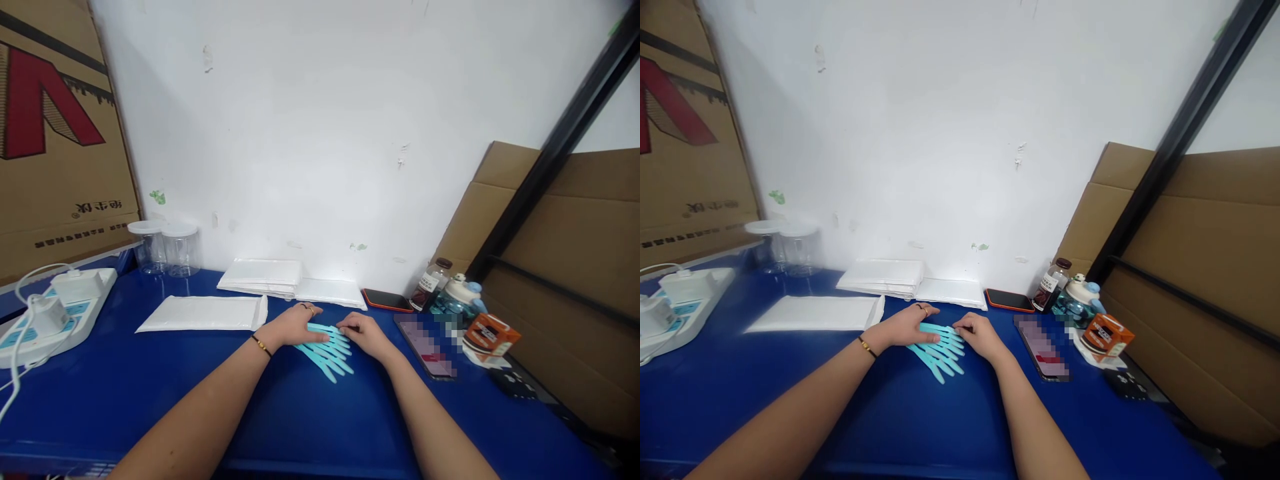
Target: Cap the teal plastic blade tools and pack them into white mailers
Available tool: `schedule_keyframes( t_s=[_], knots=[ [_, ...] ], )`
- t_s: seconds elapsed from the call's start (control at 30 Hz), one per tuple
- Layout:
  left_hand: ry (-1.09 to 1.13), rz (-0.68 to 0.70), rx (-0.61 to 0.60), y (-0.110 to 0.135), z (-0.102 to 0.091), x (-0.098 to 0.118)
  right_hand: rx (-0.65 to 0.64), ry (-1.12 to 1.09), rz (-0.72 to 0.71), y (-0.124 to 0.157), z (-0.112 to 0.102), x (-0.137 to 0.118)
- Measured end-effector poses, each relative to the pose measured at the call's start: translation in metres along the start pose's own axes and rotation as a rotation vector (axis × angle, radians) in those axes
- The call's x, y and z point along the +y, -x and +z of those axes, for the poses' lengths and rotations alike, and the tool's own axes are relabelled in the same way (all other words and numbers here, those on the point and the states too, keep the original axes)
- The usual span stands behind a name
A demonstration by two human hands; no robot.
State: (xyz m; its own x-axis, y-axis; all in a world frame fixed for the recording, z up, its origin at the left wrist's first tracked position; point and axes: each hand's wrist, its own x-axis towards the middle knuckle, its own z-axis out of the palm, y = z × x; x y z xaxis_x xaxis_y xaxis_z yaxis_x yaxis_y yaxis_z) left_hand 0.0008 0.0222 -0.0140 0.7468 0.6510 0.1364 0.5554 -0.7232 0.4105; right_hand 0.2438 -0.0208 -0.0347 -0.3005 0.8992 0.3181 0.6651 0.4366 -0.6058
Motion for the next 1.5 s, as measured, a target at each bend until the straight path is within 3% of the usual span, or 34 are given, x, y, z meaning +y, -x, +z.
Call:
schedule_keyframes(
  t_s=[0.13, 0.37, 0.53, 0.7, 0.8, 0.9, 1.07, 1.17, 1.3, 1.4, 1.5],
  knots=[
    [-0.117, 0.013, -0.137, 0.011, -0.008, 0.013, 0.133, 0.019, 0.046, 0.003, -0.010, 0.008],
    [-0.392, -0.109, -0.063, 0.004, 0.009, 0.056, 0.246, -0.038, 0.107, 0.006, -0.017, 0.007],
    [-0.409, -0.151, -0.072, -0.003, 0.021, 0.056, 0.217, -0.214, 0.196, 0.002, -0.005, 0.002],
    [-0.386, -0.119, 0.004, -0.003, 0.025, 0.047, 0.178, -0.363, 0.226, -0.004, 0.021, -0.017],
    [-0.303, -0.084, 0.048, -0.004, 0.026, 0.042, 0.283, -0.220, 0.156, -0.010, 0.025, -0.037],
    [-0.142, -0.118, 0.114, -0.007, 0.025, 0.042, 0.424, 0.043, 0.026, -0.021, 0.012, -0.065],
    [0.314, -0.007, 0.464, -0.013, 0.019, 0.056, 0.426, 0.410, -0.182, -0.044, -0.016, -0.130],
    [0.520, 0.044, 0.621, -0.013, 0.018, 0.060, 0.462, 0.374, -0.270, -0.052, -0.014, -0.155],
    [0.629, -0.013, 0.635, -0.012, 0.026, 0.048, 0.476, 0.161, -0.270, -0.050, 0.009, -0.149],
    [0.642, -0.065, 0.559, -0.013, 0.035, 0.038, 0.409, 0.103, -0.231, -0.045, 0.024, -0.132],
    [0.666, -0.068, 0.565, -0.015, 0.040, 0.037, 0.394, 0.078, -0.228, -0.043, 0.029, -0.124]
  ],
)
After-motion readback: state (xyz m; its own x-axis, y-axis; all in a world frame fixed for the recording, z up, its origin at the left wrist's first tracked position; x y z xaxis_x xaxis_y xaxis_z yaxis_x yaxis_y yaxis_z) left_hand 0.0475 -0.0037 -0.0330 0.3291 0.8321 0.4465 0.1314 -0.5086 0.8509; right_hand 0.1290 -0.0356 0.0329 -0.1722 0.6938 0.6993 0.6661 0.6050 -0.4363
